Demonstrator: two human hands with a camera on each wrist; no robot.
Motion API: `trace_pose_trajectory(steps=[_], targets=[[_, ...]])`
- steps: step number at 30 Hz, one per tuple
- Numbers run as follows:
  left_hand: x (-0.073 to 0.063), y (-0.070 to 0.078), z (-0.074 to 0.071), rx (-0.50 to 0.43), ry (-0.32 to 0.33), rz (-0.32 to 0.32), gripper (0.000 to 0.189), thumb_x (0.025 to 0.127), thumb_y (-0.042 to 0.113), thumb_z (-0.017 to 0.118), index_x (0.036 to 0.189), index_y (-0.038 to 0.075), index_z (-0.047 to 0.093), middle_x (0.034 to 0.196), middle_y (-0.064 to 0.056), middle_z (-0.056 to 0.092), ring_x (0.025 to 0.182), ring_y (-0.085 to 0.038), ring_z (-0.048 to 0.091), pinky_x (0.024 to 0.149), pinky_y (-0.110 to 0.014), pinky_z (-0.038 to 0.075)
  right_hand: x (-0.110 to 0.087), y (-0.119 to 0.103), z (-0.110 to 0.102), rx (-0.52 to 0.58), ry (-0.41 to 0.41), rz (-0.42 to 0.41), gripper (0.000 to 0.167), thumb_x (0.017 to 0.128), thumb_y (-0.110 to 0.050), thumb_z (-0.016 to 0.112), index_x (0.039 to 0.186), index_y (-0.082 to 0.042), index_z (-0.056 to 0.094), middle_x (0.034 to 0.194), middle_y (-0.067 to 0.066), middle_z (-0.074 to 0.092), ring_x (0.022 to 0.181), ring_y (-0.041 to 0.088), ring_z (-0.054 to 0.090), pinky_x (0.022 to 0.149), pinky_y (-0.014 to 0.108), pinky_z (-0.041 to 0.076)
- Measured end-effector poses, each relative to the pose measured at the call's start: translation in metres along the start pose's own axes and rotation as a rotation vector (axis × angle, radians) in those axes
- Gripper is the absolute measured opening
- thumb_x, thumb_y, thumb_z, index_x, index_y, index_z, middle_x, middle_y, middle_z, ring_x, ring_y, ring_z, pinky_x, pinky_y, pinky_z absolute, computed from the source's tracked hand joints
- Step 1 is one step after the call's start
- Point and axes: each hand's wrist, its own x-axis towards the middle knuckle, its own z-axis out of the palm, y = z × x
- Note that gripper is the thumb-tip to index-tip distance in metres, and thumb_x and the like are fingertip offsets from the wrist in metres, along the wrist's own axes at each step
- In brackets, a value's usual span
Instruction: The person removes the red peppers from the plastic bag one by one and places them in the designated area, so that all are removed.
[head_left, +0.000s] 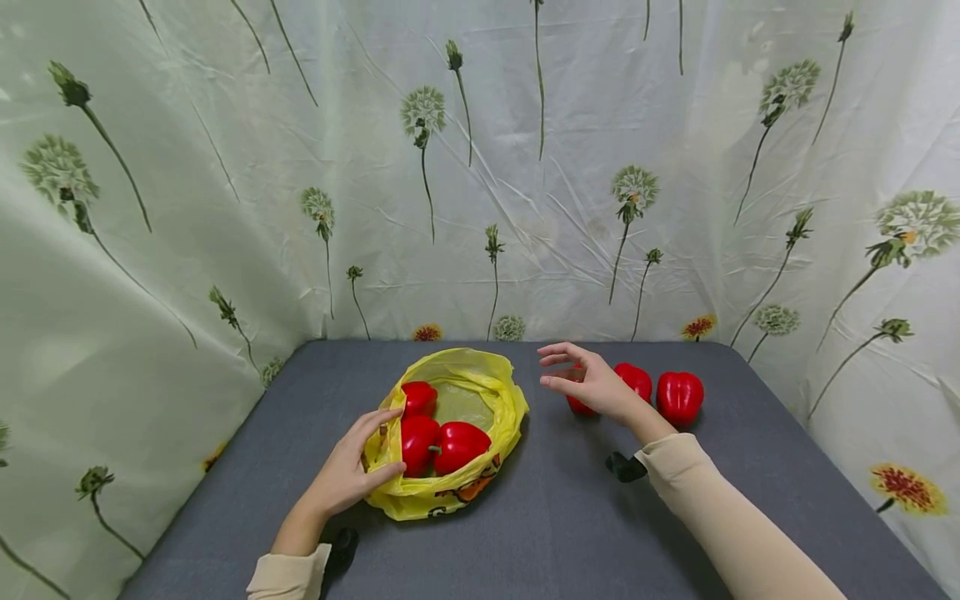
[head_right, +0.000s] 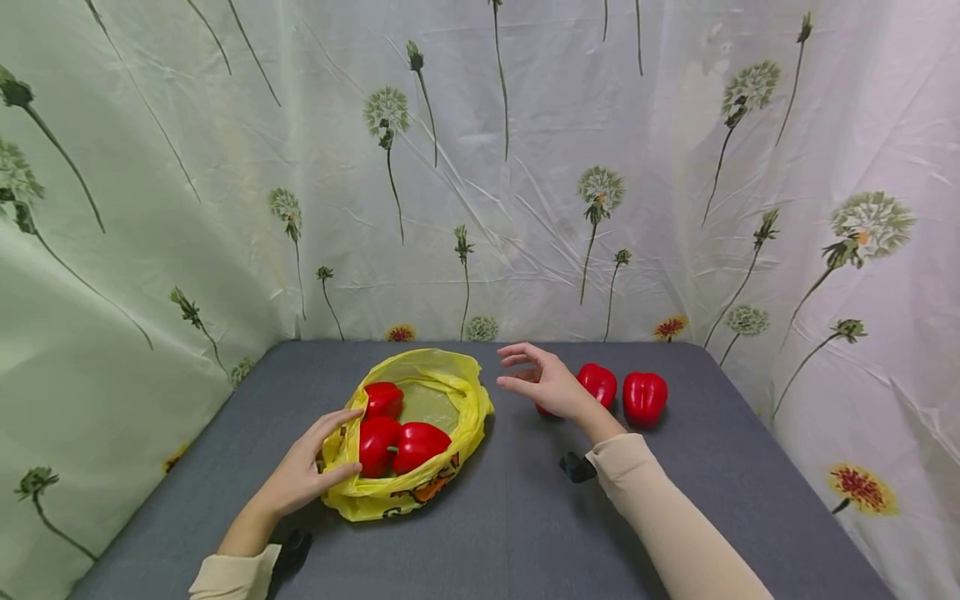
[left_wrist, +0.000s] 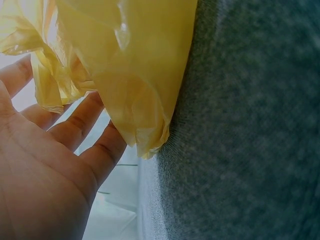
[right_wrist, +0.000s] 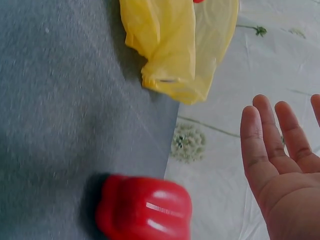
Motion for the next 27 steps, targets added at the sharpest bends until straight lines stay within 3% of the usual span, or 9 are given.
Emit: trace_pose_trajectory(steps=[13,27], targets=[[0.000,0.000,0.000,-0.001,0.000,0.008,0.072,0.090,0.031,0.083,0.153,0.010,0.057,0.155,-0.017,0.055,0.144,-0.048,0.052,0.111,-0.078,0.041,0.012,-0.006,0.030,0.055,-0.122,-0.055,0.050,0.103,-0.017,0.073,0.149,-0.004,0.056,0.148,0.030,0.057,0.134,0.044,0.064,0.107,0.048,0.058],[0.000,0.000,0.000,-0.006,-0.003,0.007,0.072,0.089,0.030,0.083,0.153,0.010,0.057,0.155,-0.017,0.055,0.143,-0.048,0.052,0.110,-0.078,0.041,0.022,-0.012,0.061,0.068,-0.215,-0.081,0.051,0.102,-0.015,0.073,0.149,-0.005,0.056,0.150,0.030,0.057,0.134,0.049,0.062,0.109,0.054,0.055]])
